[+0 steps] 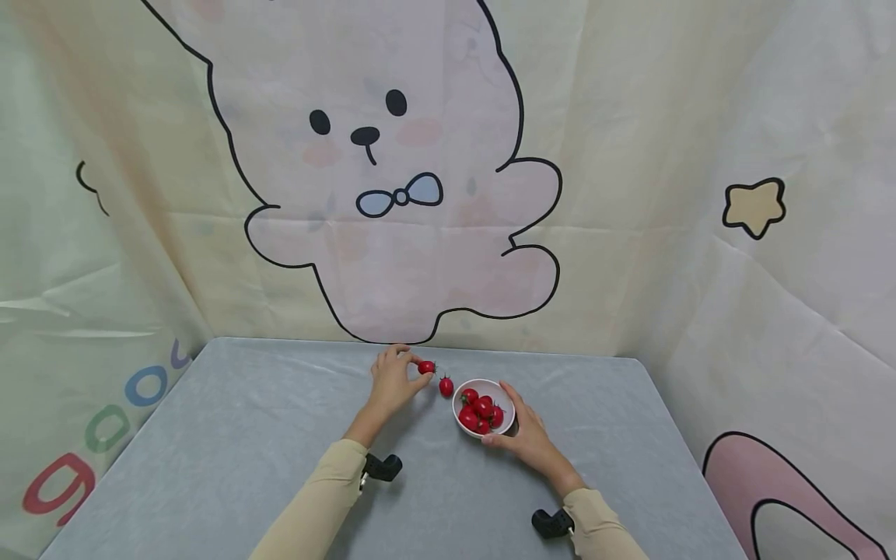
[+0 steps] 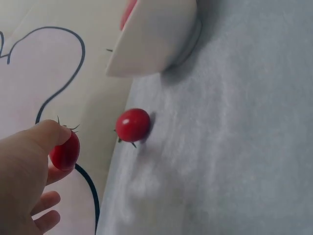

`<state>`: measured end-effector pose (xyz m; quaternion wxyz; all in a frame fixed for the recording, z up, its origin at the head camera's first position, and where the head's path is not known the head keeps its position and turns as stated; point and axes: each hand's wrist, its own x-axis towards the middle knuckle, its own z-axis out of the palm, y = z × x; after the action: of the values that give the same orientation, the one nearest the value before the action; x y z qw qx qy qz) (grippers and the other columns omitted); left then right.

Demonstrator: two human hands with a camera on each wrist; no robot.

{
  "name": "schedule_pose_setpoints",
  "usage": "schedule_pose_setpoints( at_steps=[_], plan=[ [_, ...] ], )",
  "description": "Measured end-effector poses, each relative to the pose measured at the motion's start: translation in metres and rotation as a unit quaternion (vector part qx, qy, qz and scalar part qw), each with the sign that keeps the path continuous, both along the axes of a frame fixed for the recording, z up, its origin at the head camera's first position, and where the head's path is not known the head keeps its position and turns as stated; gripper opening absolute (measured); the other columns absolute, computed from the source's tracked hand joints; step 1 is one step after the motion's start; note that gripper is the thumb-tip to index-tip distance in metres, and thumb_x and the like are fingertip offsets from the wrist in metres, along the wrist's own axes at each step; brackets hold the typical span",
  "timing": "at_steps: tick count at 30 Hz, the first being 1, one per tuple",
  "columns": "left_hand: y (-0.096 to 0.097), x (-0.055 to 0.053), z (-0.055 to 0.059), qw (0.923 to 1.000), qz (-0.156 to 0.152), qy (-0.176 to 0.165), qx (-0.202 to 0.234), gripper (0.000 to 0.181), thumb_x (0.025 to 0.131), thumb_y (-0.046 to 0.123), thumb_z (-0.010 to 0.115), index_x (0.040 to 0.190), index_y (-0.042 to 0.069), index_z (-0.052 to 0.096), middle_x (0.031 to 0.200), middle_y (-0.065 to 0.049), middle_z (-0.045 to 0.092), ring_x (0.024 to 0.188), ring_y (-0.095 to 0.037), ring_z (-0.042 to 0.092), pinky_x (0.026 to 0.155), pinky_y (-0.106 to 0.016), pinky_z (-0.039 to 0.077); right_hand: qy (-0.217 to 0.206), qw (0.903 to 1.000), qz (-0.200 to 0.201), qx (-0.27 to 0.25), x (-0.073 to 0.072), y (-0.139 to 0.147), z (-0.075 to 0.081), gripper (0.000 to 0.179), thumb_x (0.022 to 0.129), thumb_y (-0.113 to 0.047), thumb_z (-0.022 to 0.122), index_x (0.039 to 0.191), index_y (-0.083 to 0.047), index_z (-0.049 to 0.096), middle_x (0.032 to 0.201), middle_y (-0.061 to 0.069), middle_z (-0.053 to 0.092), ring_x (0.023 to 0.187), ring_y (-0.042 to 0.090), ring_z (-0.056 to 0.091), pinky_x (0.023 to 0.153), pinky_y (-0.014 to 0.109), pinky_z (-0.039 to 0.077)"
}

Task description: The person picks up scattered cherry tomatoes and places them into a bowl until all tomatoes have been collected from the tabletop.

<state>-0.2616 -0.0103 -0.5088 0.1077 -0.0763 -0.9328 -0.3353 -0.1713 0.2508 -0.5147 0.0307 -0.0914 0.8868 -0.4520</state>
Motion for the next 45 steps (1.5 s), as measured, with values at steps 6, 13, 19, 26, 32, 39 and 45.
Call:
schedule_pose_setpoints(
  at_steps=[6, 13, 19, 26, 32, 39, 45],
  plan=[
    [0.005, 0.004, 0.009, 0.9998, -0.018, 0.003, 0.006, 0.031, 0.081, 0.042, 0.069, 0.099, 0.016, 0.067, 0.136, -0.008, 0.047, 0.126, -0.029, 0.037, 0.106, -0.055, 0.026, -0.007, 1.0000, 0.001, 0.002, 0.003, -0.001, 0.006, 0.101, 0.072, -0.029, 0.080, 0.150, -0.015, 0.019, 0.154, 0.017, 0.027, 0.141, 0.041, 0.025, 0.105, 0.071, 0.020],
    [0.013, 0.007, 0.017, 0.9992, -0.036, 0.015, 0.003, 0.031, 0.081, 0.041, 0.069, 0.102, 0.017, 0.067, 0.137, -0.008, 0.047, 0.126, -0.029, 0.038, 0.106, -0.055, 0.027, -0.008, 0.9999, -0.005, -0.005, -0.001, 0.001, -0.003, 0.102, 0.070, -0.028, 0.081, 0.150, -0.016, 0.019, 0.155, 0.016, 0.026, 0.141, 0.041, 0.024, 0.106, 0.071, 0.019],
    [0.021, 0.009, 0.020, 0.9983, -0.049, 0.029, -0.009, 0.031, 0.081, 0.042, 0.069, 0.100, 0.019, 0.068, 0.136, -0.008, 0.048, 0.125, -0.029, 0.038, 0.105, -0.055, 0.027, -0.003, 0.9999, -0.011, 0.002, -0.012, 0.010, -0.030, 0.101, 0.070, -0.034, 0.081, 0.149, -0.032, 0.017, 0.156, 0.008, 0.026, 0.143, 0.036, 0.024, 0.107, 0.070, 0.019],
    [0.029, 0.012, 0.023, 0.9970, -0.064, 0.038, -0.021, 0.029, 0.081, 0.041, 0.069, 0.097, 0.018, 0.068, 0.134, -0.009, 0.049, 0.126, -0.030, 0.038, 0.106, -0.057, 0.027, 0.004, 0.9999, -0.010, 0.010, -0.015, 0.013, -0.036, 0.102, 0.069, -0.040, 0.080, 0.149, -0.036, 0.016, 0.156, 0.007, 0.025, 0.143, 0.036, 0.025, 0.106, 0.070, 0.020],
    [0.038, 0.012, 0.023, 0.9958, -0.069, 0.045, -0.039, 0.029, 0.082, 0.043, 0.069, 0.097, 0.018, 0.067, 0.133, -0.007, 0.050, 0.127, -0.029, 0.039, 0.106, -0.056, 0.028, 0.003, 1.0000, -0.006, 0.004, -0.014, 0.012, -0.034, 0.102, 0.070, -0.039, 0.080, 0.149, -0.035, 0.016, 0.156, 0.007, 0.025, 0.143, 0.035, 0.025, 0.107, 0.069, 0.020],
    [0.049, 0.015, 0.023, 0.9946, -0.078, 0.042, -0.053, 0.031, 0.080, 0.044, 0.070, 0.098, 0.019, 0.067, 0.132, -0.005, 0.049, 0.124, -0.026, 0.041, 0.105, -0.053, 0.030, 0.003, 0.9999, -0.003, -0.012, -0.014, 0.012, -0.032, 0.100, 0.071, -0.034, 0.080, 0.149, -0.034, 0.018, 0.156, 0.007, 0.027, 0.143, 0.035, 0.025, 0.106, 0.070, 0.020],
    [0.058, 0.017, 0.022, 0.9930, -0.092, 0.039, -0.063, 0.031, 0.081, 0.045, 0.068, 0.099, 0.020, 0.067, 0.132, -0.004, 0.049, 0.121, -0.024, 0.041, 0.104, -0.052, 0.030, -0.011, 0.9999, -0.009, 0.005, -0.014, 0.013, -0.033, 0.100, 0.071, -0.039, 0.079, 0.148, -0.038, 0.015, 0.156, 0.006, 0.025, 0.143, 0.034, 0.025, 0.106, 0.070, 0.022]
  ],
)
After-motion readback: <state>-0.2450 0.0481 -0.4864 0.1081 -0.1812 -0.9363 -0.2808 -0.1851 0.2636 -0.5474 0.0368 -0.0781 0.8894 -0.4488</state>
